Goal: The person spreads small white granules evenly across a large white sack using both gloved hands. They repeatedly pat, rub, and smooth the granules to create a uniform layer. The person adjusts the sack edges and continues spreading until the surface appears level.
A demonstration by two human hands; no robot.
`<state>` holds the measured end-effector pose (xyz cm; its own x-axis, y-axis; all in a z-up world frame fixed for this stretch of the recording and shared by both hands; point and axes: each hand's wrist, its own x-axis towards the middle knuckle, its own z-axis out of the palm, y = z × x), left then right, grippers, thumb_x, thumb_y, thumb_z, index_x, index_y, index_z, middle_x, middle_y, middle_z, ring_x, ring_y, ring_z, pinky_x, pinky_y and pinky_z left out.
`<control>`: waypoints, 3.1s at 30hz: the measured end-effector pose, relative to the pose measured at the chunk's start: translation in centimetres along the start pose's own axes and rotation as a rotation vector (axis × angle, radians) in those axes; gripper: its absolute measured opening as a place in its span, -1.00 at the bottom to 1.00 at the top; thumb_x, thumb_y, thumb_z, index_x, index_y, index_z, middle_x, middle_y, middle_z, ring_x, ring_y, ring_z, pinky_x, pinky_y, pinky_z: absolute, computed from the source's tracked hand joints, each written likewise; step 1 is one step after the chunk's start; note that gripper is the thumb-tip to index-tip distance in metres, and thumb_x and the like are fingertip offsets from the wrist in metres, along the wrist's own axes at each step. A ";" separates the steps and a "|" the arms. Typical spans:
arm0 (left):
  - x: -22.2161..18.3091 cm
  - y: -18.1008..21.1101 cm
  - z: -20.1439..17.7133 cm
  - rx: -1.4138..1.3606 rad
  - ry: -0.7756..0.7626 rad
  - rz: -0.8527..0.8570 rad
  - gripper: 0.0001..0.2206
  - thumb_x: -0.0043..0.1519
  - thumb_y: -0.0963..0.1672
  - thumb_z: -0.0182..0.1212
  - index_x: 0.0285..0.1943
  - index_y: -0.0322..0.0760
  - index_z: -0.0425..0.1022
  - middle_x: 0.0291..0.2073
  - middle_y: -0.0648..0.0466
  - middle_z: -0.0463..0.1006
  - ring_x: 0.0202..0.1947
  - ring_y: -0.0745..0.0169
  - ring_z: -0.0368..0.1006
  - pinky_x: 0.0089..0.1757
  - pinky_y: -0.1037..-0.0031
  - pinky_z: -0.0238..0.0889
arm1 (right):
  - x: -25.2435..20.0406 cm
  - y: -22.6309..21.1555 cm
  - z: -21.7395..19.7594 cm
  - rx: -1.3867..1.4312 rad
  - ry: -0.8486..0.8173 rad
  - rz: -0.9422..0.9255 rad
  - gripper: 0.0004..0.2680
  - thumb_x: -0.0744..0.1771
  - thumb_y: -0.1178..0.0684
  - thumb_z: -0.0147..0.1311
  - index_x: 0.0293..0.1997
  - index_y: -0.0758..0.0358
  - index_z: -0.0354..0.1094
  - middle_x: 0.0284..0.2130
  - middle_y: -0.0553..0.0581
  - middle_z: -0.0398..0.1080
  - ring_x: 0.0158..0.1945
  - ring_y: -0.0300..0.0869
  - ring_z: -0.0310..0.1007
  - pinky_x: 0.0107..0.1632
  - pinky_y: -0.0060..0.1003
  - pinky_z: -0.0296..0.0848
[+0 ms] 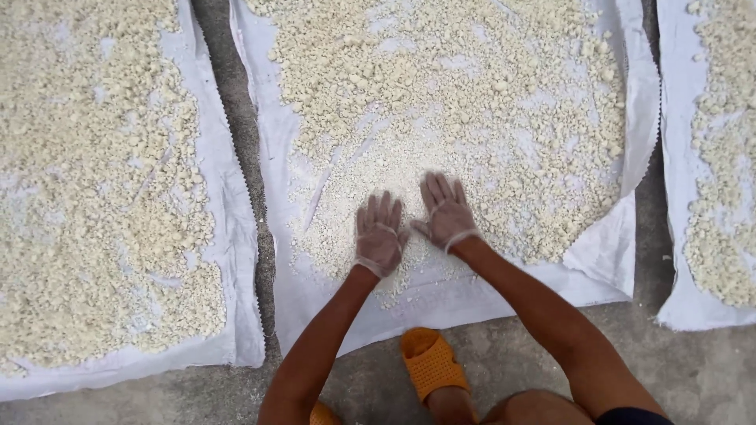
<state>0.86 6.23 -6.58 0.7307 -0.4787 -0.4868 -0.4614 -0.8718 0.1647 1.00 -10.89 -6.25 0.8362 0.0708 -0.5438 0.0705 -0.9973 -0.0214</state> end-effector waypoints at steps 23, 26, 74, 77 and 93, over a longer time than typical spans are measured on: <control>2.7 2.3 0.0 -0.111 -0.045 0.048 -0.20 0.39 0.22 -0.31 0.65 -0.31 -0.33 0.62 -0.12 -0.36 0.60 -0.06 -0.51 0.43 0.11 -0.65 | 1.1 5.1 2.2 -0.069 0.034 -0.014 -0.36 0.39 -0.46 -0.30 0.61 -0.02 -0.39 0.58 0.04 -0.41 0.60 0.10 -0.51 0.53 0.16 -0.44; 4.6 1.9 2.6 -0.045 0.001 0.051 -0.16 0.35 0.24 -0.21 0.65 -0.30 -0.27 0.62 -0.14 -0.28 0.60 -0.10 -0.45 0.44 0.07 -0.57 | -1.1 6.6 6.0 -0.085 -0.044 -0.004 -0.30 0.35 -0.54 -0.28 0.61 -0.03 -0.39 0.58 0.03 -0.43 0.60 0.12 -0.54 0.53 0.19 -0.42; 4.2 1.4 3.7 -0.069 0.056 0.111 -0.10 0.31 0.24 -0.09 0.64 -0.36 -0.26 0.61 -0.21 -0.34 0.59 -0.20 -0.48 0.43 0.03 -0.59 | -3.3 18.3 4.2 0.296 0.260 0.700 -0.21 0.36 -0.49 -0.16 0.61 0.31 -0.44 0.56 0.37 -0.45 0.61 0.19 -0.55 0.53 0.26 -0.41; 4.3 1.4 4.9 -0.089 0.081 0.106 -0.10 0.31 0.25 -0.14 0.64 -0.35 -0.29 0.61 -0.19 -0.36 0.59 -0.17 -0.51 0.43 0.05 -0.64 | -2.5 16.4 1.3 0.209 0.249 0.717 -0.24 0.38 -0.51 -0.24 0.61 0.27 -0.43 0.55 0.37 -0.50 0.58 0.21 -0.56 0.50 0.28 -0.44; 4.1 1.9 2.6 -0.056 0.007 0.059 -0.11 0.31 0.24 -0.08 0.64 -0.33 -0.29 0.62 -0.16 -0.37 0.59 -0.15 -0.51 0.43 0.06 -0.62 | -3.6 9.8 5.8 0.205 0.227 0.327 -0.21 0.31 -0.69 -0.51 0.61 0.05 -0.47 0.56 0.24 -0.51 0.58 0.22 -0.57 0.47 0.32 -0.51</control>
<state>1.68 2.88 -10.54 0.7065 -0.5299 -0.4690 -0.4751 -0.8464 0.2405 -4.48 -21.03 -9.39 0.8965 -0.2693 -0.3517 -0.3076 -0.9498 -0.0569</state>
